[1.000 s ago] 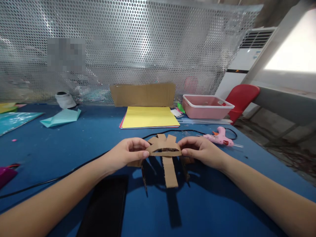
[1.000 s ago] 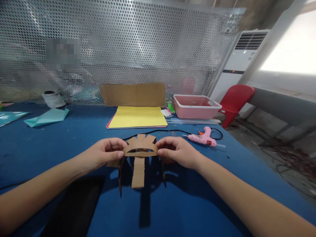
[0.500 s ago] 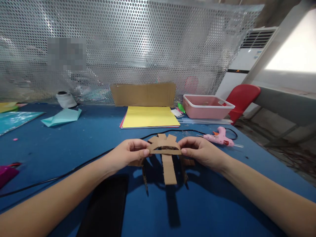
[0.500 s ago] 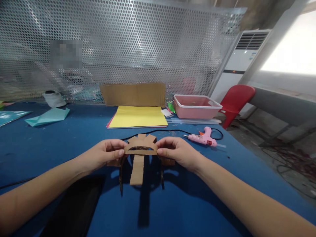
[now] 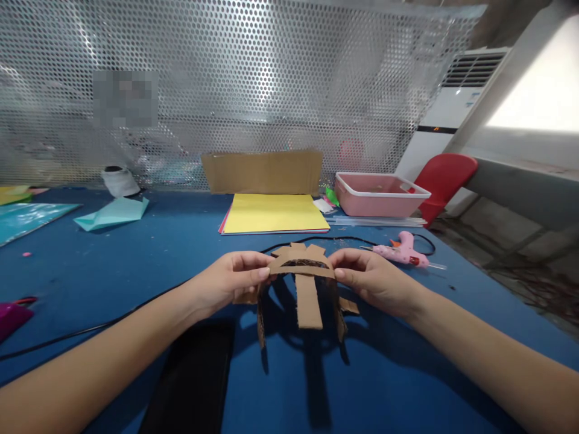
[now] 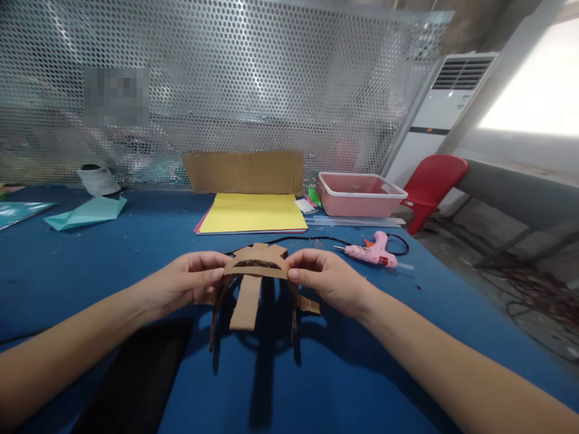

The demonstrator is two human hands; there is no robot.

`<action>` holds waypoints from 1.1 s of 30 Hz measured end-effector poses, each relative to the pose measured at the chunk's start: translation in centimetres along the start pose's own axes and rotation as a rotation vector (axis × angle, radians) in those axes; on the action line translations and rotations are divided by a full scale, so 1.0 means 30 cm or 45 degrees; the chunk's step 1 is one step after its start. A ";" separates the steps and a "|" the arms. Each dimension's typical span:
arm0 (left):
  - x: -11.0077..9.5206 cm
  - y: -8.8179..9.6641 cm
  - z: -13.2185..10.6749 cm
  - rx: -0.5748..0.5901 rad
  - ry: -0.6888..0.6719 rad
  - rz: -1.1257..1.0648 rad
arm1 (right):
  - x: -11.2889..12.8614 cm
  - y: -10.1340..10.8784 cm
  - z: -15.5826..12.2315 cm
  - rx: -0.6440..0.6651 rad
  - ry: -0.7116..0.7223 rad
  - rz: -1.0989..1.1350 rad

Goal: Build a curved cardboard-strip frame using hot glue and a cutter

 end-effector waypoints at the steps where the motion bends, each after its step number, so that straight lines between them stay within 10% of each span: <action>1: -0.002 -0.002 -0.001 -0.001 -0.003 -0.003 | 0.003 -0.001 -0.001 -0.003 -0.002 0.010; 33: -0.073 -0.035 -0.016 0.200 -0.344 0.275 | 0.066 0.031 -0.015 -0.117 0.267 -0.340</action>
Point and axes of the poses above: each hand's wrist, its own z-axis towards the middle knuckle, its own y-axis out of the back of the hand, x = y × z, the point moved 9 cm from there along z, towards the middle knuckle, and after that the axes turned 15 degrees about -z, right-handed, at the moved point
